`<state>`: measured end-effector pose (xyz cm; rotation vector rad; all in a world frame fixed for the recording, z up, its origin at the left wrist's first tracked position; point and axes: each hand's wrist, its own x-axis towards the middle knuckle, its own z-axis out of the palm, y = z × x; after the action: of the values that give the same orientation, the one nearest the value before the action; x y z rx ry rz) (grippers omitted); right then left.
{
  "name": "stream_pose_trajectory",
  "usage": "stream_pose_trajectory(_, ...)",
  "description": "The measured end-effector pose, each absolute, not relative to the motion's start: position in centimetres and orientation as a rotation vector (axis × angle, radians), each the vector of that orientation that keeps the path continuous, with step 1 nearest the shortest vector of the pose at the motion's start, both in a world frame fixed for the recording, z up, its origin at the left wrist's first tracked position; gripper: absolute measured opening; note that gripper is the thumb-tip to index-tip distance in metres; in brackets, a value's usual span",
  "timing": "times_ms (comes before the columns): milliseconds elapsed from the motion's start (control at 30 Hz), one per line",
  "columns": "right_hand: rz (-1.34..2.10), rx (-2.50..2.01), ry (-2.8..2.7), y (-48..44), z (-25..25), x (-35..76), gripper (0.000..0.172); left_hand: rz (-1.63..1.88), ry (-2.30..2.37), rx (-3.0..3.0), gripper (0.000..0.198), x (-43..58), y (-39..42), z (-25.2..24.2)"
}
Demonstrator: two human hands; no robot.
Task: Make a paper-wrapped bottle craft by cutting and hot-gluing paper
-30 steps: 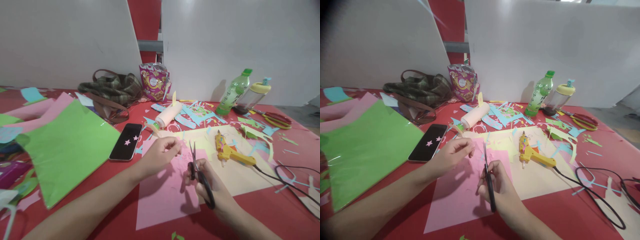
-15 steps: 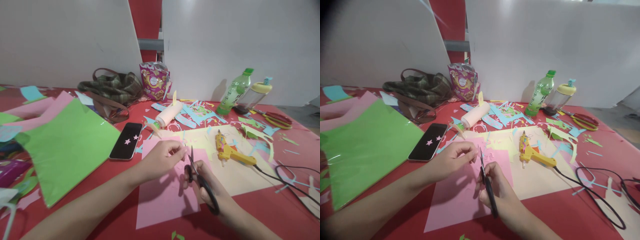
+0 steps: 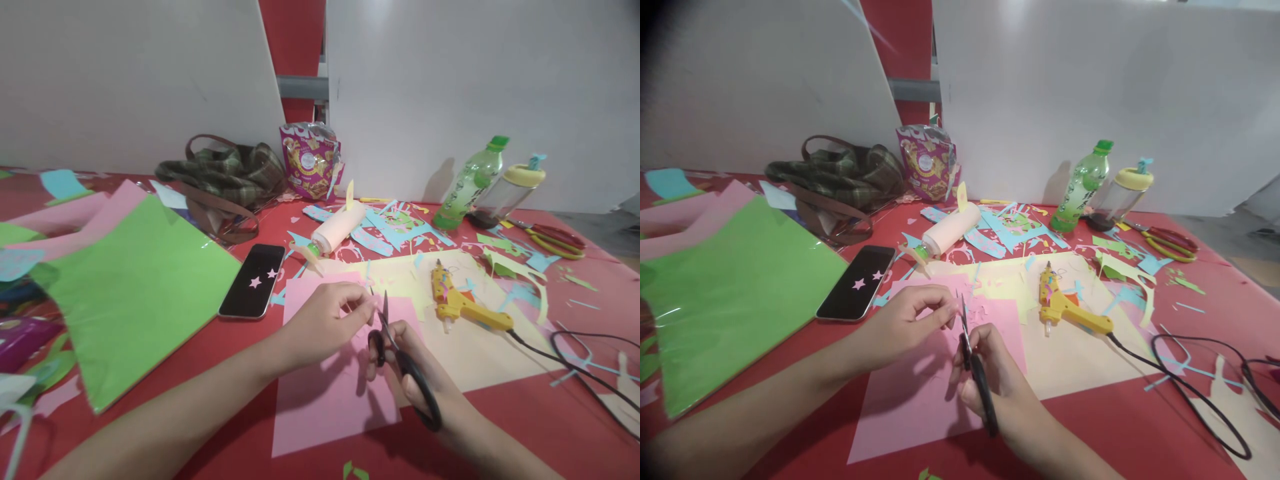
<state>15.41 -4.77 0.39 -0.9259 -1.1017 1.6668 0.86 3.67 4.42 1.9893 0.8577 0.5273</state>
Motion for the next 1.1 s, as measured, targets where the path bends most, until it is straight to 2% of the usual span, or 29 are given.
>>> stream_pose_trajectory(733, 1.611, -0.866, -1.103, -4.5, -1.3, 15.4, 0.045, 0.561, 0.878, 1.974, 0.027, 1.0, 3.4, 4.2)
stream_pose_trajectory(1100, 1.62, -0.782, -1.083, -4.6, -0.9, 15.2, 0.037, 0.583, 0.854, 1.971, 0.027, 0.9, 3.4, 4.2)
